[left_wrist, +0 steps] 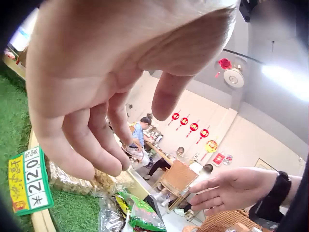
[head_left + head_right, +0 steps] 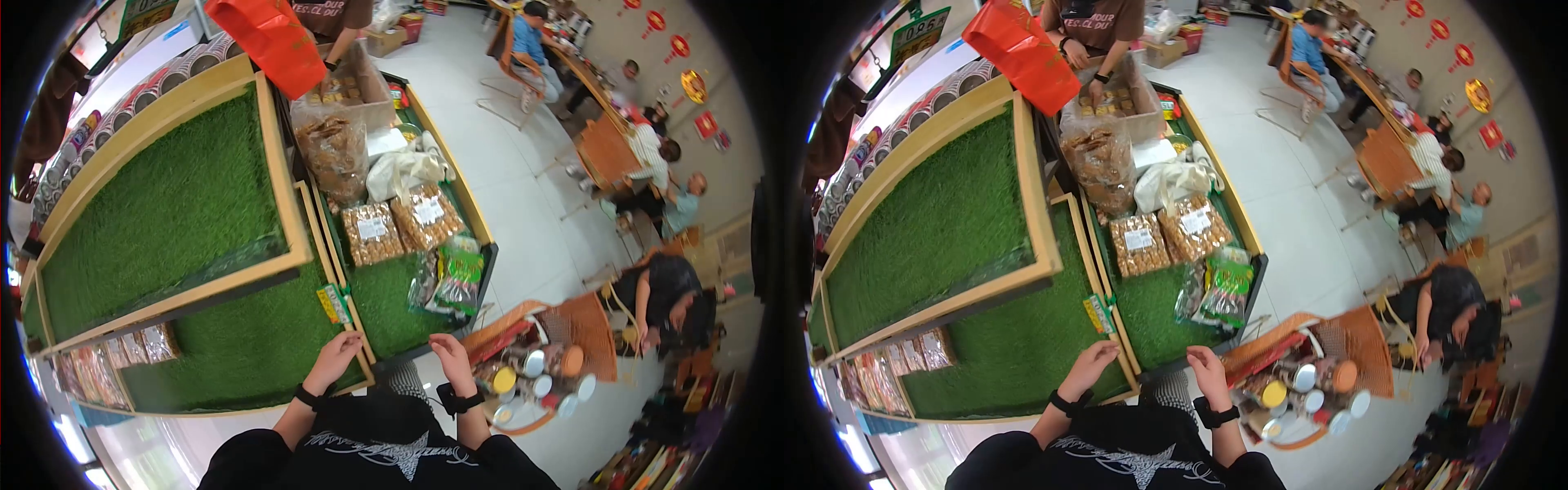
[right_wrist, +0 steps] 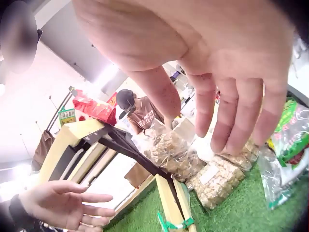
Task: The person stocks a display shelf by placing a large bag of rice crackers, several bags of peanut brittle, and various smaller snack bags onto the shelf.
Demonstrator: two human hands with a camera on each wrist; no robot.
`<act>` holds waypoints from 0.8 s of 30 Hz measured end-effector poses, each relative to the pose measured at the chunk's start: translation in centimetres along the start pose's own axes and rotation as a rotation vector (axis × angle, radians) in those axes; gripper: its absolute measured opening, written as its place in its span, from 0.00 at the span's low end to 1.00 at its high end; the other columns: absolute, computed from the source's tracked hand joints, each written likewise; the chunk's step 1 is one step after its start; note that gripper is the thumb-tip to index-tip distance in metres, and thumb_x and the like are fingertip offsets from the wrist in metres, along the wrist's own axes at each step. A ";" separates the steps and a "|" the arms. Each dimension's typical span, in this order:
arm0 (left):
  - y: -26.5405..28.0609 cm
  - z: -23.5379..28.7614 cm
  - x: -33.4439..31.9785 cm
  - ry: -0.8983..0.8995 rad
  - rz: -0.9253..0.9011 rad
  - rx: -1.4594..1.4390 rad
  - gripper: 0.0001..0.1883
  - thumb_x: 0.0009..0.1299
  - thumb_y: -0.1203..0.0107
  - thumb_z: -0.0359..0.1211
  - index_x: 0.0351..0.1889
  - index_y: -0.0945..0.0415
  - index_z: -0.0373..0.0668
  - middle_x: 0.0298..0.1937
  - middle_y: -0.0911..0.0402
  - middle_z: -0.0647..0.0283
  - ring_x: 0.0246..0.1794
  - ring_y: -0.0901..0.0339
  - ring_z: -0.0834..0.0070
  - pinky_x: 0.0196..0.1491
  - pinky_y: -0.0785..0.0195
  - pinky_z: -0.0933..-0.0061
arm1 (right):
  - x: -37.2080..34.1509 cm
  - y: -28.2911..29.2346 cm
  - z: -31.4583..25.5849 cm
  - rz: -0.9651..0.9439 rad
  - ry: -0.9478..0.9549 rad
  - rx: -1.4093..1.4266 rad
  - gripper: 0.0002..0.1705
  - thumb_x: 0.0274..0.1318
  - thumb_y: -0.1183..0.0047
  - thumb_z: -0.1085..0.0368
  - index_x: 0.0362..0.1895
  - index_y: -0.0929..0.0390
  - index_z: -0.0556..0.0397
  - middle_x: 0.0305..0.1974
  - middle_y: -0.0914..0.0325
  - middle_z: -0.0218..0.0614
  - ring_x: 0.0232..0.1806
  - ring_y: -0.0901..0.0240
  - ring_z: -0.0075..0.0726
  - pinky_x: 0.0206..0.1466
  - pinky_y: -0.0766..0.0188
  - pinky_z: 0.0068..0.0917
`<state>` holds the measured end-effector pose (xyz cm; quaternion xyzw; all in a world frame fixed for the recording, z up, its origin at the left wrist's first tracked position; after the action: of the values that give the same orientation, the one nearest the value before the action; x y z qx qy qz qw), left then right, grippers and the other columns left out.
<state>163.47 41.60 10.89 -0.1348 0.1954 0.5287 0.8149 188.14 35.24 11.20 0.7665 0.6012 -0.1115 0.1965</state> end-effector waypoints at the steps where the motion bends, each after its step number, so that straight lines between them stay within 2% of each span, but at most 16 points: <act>1: -0.8 0.7 1.0 0.044 0.008 -0.024 0.16 0.65 0.54 0.35 0.48 0.32 0.36 0.42 0.26 0.61 0.43 0.29 0.76 0.47 0.38 0.78 | 3.0 1.2 0.3 -0.011 0.025 0.052 0.12 0.51 0.54 0.69 0.41 0.29 0.60 0.36 0.26 0.35 0.41 0.31 0.27 0.46 0.37 0.21; 2: -1.7 1.6 2.0 0.062 0.031 -0.027 0.16 0.65 0.54 0.35 0.48 0.32 0.36 0.42 0.26 0.61 0.43 0.29 0.76 0.47 0.38 0.78 | 5.2 2.4 0.8 -0.018 0.039 0.109 0.12 0.51 0.54 0.69 0.40 0.29 0.60 0.36 0.26 0.34 0.40 0.32 0.26 0.46 0.38 0.21; 4: -4.3 3.9 4.4 0.201 -0.047 -0.265 0.17 0.66 0.56 0.37 0.49 0.33 0.37 0.43 0.26 0.61 0.45 0.30 0.76 0.49 0.39 0.78 | 10.0 4.5 -1.1 -0.011 0.046 0.064 0.11 0.51 0.54 0.69 0.39 0.28 0.60 0.35 0.27 0.32 0.40 0.32 0.26 0.46 0.38 0.21; 5: -5.6 5.4 5.7 0.251 -0.065 -0.243 0.19 0.67 0.58 0.39 0.51 0.34 0.39 0.45 0.27 0.61 0.47 0.31 0.76 0.50 0.41 0.77 | 12.5 5.4 -1.9 -0.024 0.079 0.041 0.11 0.51 0.54 0.68 0.39 0.29 0.59 0.34 0.27 0.33 0.38 0.32 0.26 0.44 0.37 0.21; 6: -6.7 6.2 7.5 0.269 -0.048 -0.245 0.19 0.67 0.58 0.39 0.51 0.34 0.39 0.45 0.27 0.61 0.47 0.31 0.76 0.50 0.41 0.77 | 14.8 6.3 -2.6 -0.036 0.110 0.019 0.12 0.52 0.54 0.67 0.40 0.29 0.59 0.34 0.27 0.33 0.36 0.32 0.25 0.42 0.35 0.21; 8: -9.2 7.6 11.0 0.245 -0.117 -0.286 0.19 0.68 0.59 0.39 0.53 0.36 0.38 0.48 0.29 0.59 0.47 0.31 0.74 0.51 0.40 0.77 | 18.6 7.4 -5.3 -0.047 0.024 0.138 0.13 0.52 0.54 0.66 0.42 0.30 0.59 0.36 0.27 0.34 0.37 0.32 0.26 0.43 0.36 0.22; 9: -10.0 7.6 13.0 0.267 -0.106 -0.288 0.19 0.68 0.59 0.39 0.53 0.36 0.38 0.48 0.29 0.59 0.47 0.31 0.74 0.51 0.40 0.77 | 21.1 8.1 -5.4 -0.060 0.062 0.139 0.14 0.52 0.54 0.66 0.43 0.31 0.59 0.37 0.28 0.35 0.39 0.33 0.27 0.44 0.37 0.22; 10: -10.7 7.0 15.3 0.280 -0.108 -0.319 0.20 0.68 0.59 0.40 0.54 0.37 0.38 0.50 0.30 0.59 0.49 0.32 0.73 0.52 0.41 0.75 | 23.2 8.7 -4.9 -0.073 0.099 0.139 0.15 0.51 0.53 0.66 0.44 0.31 0.59 0.39 0.29 0.36 0.41 0.34 0.27 0.46 0.38 0.21; 12: -11.6 5.7 19.7 0.292 -0.106 -0.359 0.21 0.67 0.59 0.41 0.55 0.38 0.39 0.51 0.31 0.58 0.51 0.33 0.73 0.53 0.41 0.74 | 26.5 9.7 -3.8 -0.037 0.043 0.167 0.16 0.51 0.53 0.66 0.45 0.32 0.60 0.40 0.29 0.37 0.43 0.35 0.27 0.48 0.40 0.22; 14: -11.9 3.8 23.6 0.341 -0.011 -0.447 0.25 0.66 0.57 0.42 0.57 0.42 0.38 0.56 0.35 0.57 0.55 0.37 0.69 0.56 0.45 0.69 | 29.7 10.5 -2.8 -0.005 -0.006 0.180 0.18 0.50 0.53 0.65 0.46 0.32 0.60 0.41 0.30 0.38 0.44 0.36 0.28 0.49 0.41 0.22; 16: -12.1 1.6 26.9 0.435 0.090 -0.591 0.29 0.65 0.56 0.44 0.60 0.46 0.39 0.61 0.43 0.55 0.61 0.45 0.64 0.60 0.51 0.65 | 32.0 11.1 -0.8 0.042 -0.058 0.054 0.23 0.50 0.52 0.64 0.50 0.36 0.60 0.46 0.32 0.41 0.48 0.38 0.31 0.52 0.43 0.25; 18: -12.2 0.1 29.1 0.441 0.103 -0.564 0.36 0.64 0.55 0.45 0.64 0.58 0.37 0.64 0.52 0.51 0.66 0.58 0.60 0.63 0.60 0.62 | 34.7 11.3 2.8 -0.025 -0.074 0.027 0.31 0.50 0.54 0.61 0.58 0.45 0.61 0.59 0.45 0.47 0.60 0.48 0.39 0.60 0.52 0.28; 20: -12.1 -1.8 30.8 0.457 0.170 -0.436 0.40 0.62 0.53 0.45 0.64 0.63 0.36 0.65 0.54 0.51 0.67 0.60 0.61 0.64 0.63 0.62 | 35.9 10.9 3.7 -0.018 -0.066 -0.092 0.33 0.51 0.54 0.61 0.59 0.48 0.62 0.61 0.50 0.46 0.62 0.51 0.40 0.62 0.54 0.29; 22: -12.4 -2.0 31.4 0.452 0.166 -0.415 0.41 0.61 0.53 0.45 0.64 0.63 0.35 0.65 0.54 0.51 0.66 0.59 0.60 0.63 0.62 0.62 | 36.4 10.3 5.0 -0.038 -0.084 -0.072 0.35 0.49 0.53 0.61 0.60 0.49 0.63 0.60 0.50 0.48 0.61 0.51 0.42 0.61 0.53 0.30; 24: -11.9 -2.4 31.6 0.442 0.160 -0.389 0.42 0.61 0.52 0.45 0.64 0.64 0.35 0.65 0.55 0.50 0.66 0.57 0.60 0.63 0.61 0.62 | 36.9 9.6 6.1 -0.081 -0.046 -0.246 0.39 0.46 0.51 0.59 0.60 0.51 0.62 0.58 0.48 0.51 0.59 0.49 0.43 0.60 0.52 0.32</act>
<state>185.47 61.30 -5.68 -0.3840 0.2730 0.5767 0.6674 207.07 63.04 -7.73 0.7088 0.6363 -0.0624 0.2981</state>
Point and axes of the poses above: each hand's wrist, its own x-axis towards the middle knuckle, its own y-axis out of the back of the hand, z = x × y, the point moved 4 cm from there along x, towards the middle knuckle
